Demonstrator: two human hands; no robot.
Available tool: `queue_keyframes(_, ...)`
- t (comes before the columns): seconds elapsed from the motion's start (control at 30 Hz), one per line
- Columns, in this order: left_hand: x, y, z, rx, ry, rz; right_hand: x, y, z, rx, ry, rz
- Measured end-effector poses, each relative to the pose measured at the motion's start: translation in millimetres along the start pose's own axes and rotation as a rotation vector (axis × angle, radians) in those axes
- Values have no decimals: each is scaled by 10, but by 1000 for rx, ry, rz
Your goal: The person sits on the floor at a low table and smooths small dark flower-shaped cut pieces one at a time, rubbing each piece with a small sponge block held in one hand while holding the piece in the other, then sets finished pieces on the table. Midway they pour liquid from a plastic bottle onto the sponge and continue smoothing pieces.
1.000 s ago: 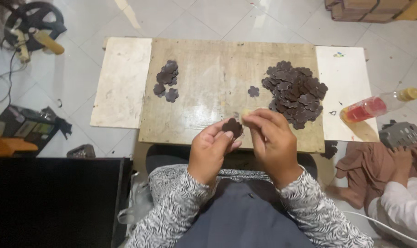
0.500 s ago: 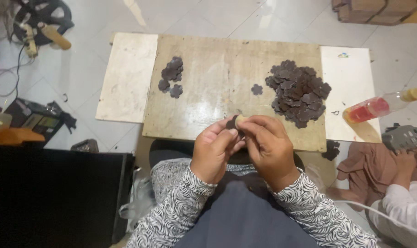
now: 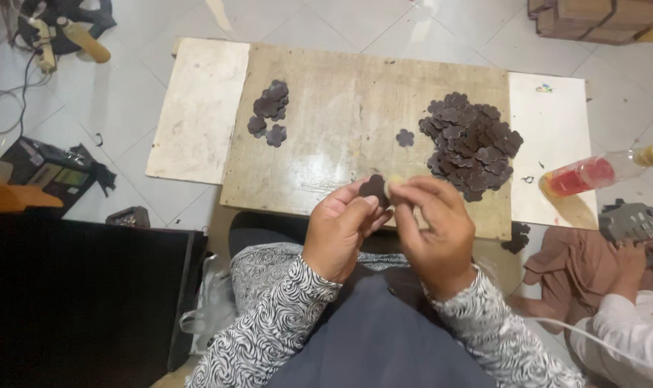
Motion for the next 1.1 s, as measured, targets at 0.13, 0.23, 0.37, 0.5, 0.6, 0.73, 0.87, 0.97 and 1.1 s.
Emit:
queue_keyframes(0.13,81,-23,16,21,56,107,40,69,-54,-14,-4,45)
queue_keyframes(0.23,74,-55,101,-33,14,66,1,24,-225,20,75,0)
queue_keyframes(0.37,8,-91,196,-81,-57,-36,-137,47,-437,159,-42,-78)
queue_keyframes(0.5,110,-98,176,-8,-11,93,-23,126,-335,48,-47,47)
queue_keyframes(0.6,100,-91,247,-88,-42,68,13,80,-495,128,-22,8)
queue_keyframes(0.73,48,-102,304,-151,-135,0,-114,83,-685,234,-139,-64)
queue_keyframes(0.87,1,-156,272,-63,-269,23,-208,159,-475,52,-70,-58)
queue_keyframes(0.97,4,-185,281,22,-334,96,-38,158,-465,87,-26,79)
queue_keyframes(1.1,-79,-176,272,54,-351,99,20,114,-660,288,-154,44)
Point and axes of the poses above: each hand's wrist, its own y-axis away from the middle knuckle, its own x-axis out of the palm, z = x × y, the point moved 8 cm from there along -y, towards the middle knuckle, and after that the axes turned 4 degrees about y, right-handed, at the moved point
